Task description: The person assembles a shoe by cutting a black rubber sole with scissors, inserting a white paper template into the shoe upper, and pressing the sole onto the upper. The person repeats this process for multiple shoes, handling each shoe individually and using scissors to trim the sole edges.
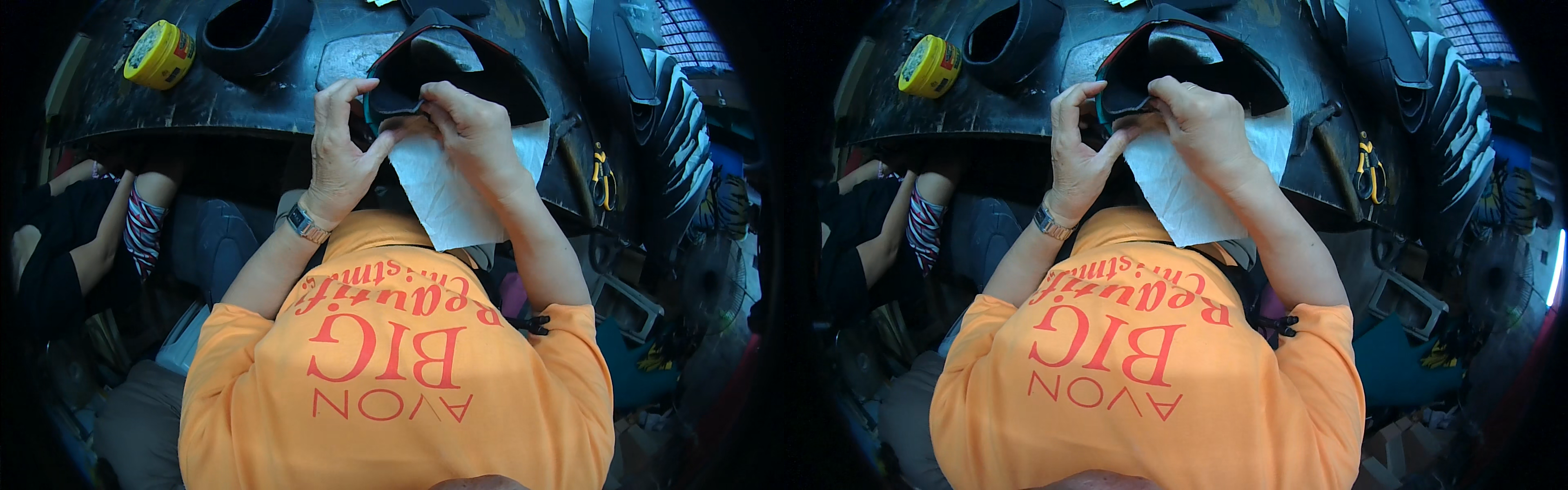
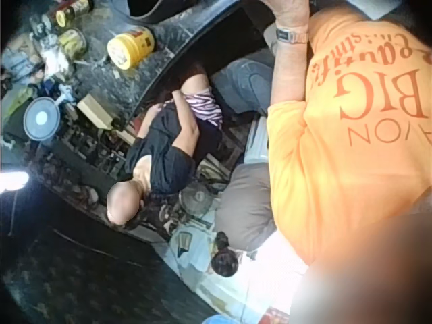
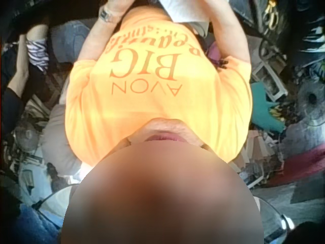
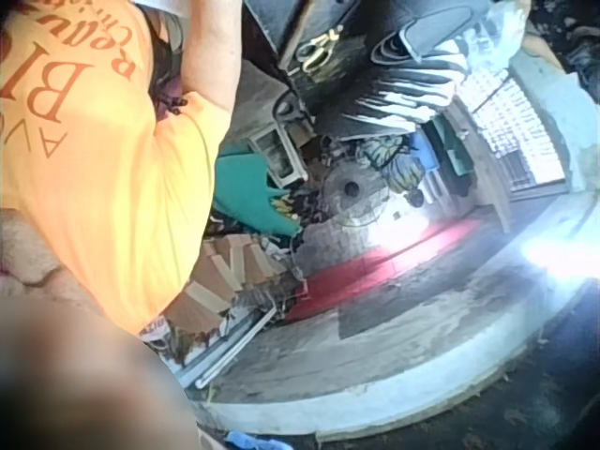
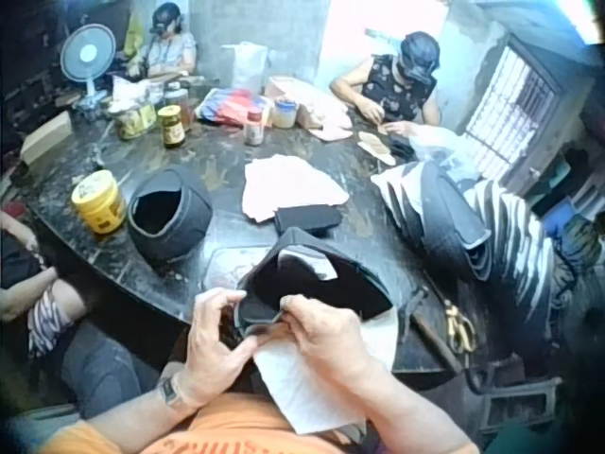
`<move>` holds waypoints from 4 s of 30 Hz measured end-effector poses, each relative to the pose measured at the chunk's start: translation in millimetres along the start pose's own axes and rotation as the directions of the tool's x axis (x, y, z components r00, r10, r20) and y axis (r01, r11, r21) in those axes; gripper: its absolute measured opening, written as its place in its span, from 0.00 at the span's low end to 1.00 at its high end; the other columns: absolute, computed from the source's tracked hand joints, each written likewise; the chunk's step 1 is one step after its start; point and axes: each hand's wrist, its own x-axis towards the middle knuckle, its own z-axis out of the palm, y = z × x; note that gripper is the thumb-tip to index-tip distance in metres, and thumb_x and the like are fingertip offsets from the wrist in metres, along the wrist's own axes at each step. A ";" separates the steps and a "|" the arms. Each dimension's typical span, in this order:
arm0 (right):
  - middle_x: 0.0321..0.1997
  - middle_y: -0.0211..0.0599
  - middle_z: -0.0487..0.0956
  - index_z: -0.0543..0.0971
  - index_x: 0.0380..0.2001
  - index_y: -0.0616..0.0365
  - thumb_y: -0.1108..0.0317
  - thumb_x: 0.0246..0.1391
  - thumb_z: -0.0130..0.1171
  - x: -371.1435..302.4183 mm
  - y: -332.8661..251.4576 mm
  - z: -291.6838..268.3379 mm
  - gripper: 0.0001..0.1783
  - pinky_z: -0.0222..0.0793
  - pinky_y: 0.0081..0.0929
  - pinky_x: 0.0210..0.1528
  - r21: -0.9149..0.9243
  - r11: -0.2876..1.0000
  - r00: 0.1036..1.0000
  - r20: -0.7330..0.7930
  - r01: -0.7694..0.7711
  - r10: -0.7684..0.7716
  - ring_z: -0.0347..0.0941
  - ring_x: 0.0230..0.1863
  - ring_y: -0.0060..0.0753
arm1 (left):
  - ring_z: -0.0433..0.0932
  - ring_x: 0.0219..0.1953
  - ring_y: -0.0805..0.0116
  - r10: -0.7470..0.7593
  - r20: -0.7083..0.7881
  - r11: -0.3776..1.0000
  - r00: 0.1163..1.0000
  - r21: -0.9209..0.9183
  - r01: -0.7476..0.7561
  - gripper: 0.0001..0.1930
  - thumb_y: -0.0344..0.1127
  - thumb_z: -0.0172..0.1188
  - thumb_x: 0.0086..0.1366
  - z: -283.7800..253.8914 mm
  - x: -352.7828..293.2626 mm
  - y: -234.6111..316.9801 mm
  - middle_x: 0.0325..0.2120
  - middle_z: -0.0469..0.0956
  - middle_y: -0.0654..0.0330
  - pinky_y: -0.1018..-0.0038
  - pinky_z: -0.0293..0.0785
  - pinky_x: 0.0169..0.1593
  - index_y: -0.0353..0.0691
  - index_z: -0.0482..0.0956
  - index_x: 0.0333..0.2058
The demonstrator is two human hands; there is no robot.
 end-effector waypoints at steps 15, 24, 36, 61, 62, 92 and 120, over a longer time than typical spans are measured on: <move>0.36 0.44 0.82 0.78 0.44 0.55 0.73 0.61 0.61 -0.6 -5.9 4.3 0.08 0.78 0.36 0.37 -0.050 0.998 0.999 -0.023 -0.040 0.039 0.83 0.37 0.49 | 0.76 0.33 0.80 -0.138 0.079 0.983 0.987 -0.112 0.147 0.17 0.26 0.67 0.65 -8.7 2.8 3.6 0.36 0.78 0.63 0.85 0.73 0.33 0.40 0.73 0.51; 0.35 0.35 0.79 0.81 0.38 0.51 0.70 0.53 0.68 -15.5 -6.5 6.8 0.09 0.76 0.35 0.32 0.105 0.993 0.998 -0.051 0.054 -0.049 0.81 0.32 0.41 | 0.80 0.37 0.78 -0.324 0.135 0.864 0.936 -0.360 0.351 0.14 0.20 0.64 0.61 -14.0 10.7 -1.4 0.36 0.79 0.64 0.81 0.82 0.35 0.39 0.74 0.45; 0.40 0.37 0.77 0.86 0.41 0.52 0.72 0.49 0.72 -30.0 -6.6 5.8 0.14 0.75 0.32 0.41 0.030 0.993 0.992 0.039 0.115 -0.116 0.76 0.43 0.38 | 0.81 0.37 0.74 -0.098 0.144 0.949 0.985 -0.285 0.136 0.19 0.19 0.63 0.62 -20.0 9.1 -2.9 0.38 0.78 0.61 0.80 0.82 0.37 0.41 0.79 0.51; 0.70 0.51 0.69 0.70 0.68 0.52 0.52 0.61 0.64 -50.2 -17.2 -22.1 0.35 0.55 0.50 0.74 0.173 0.981 0.975 0.184 0.088 -0.120 0.64 0.71 0.53 | 0.76 0.26 0.74 -0.040 0.348 0.997 0.937 -0.044 0.059 0.22 0.31 0.70 0.62 -34.1 24.1 10.9 0.38 0.81 0.61 0.78 0.74 0.31 0.41 0.76 0.54; 0.64 0.50 0.74 0.73 0.64 0.54 0.56 0.61 0.65 -54.9 -13.1 -30.4 0.31 0.60 0.46 0.70 0.201 0.977 0.989 0.109 0.072 -0.096 0.69 0.66 0.50 | 0.75 0.26 0.74 -0.033 0.353 0.998 0.935 -0.042 0.051 0.24 0.31 0.70 0.62 -36.2 25.0 12.2 0.36 0.81 0.61 0.78 0.74 0.30 0.41 0.75 0.56; 0.23 0.48 0.78 0.81 0.34 0.67 0.63 0.60 0.62 -30.6 47.5 -44.6 0.14 0.67 0.33 0.30 0.247 0.866 0.843 -0.226 -0.436 0.489 0.69 0.24 0.28 | 0.55 0.73 0.41 0.230 0.654 0.848 0.721 0.229 -0.478 0.49 0.65 0.57 0.66 39.6 12.2 31.7 0.67 0.60 0.35 0.50 0.43 0.75 0.27 0.57 0.69; 0.33 0.25 0.75 0.67 0.72 0.48 0.65 0.73 0.50 -109.1 31.1 -104.7 0.26 0.60 0.10 0.25 0.545 0.814 0.757 -0.441 -0.201 0.482 0.63 0.24 0.10 | 0.69 0.34 0.87 -0.146 0.690 0.671 0.709 -0.457 0.583 0.17 0.37 0.57 0.75 37.5 140.6 -19.3 0.33 0.72 0.75 0.87 0.67 0.38 0.43 0.76 0.59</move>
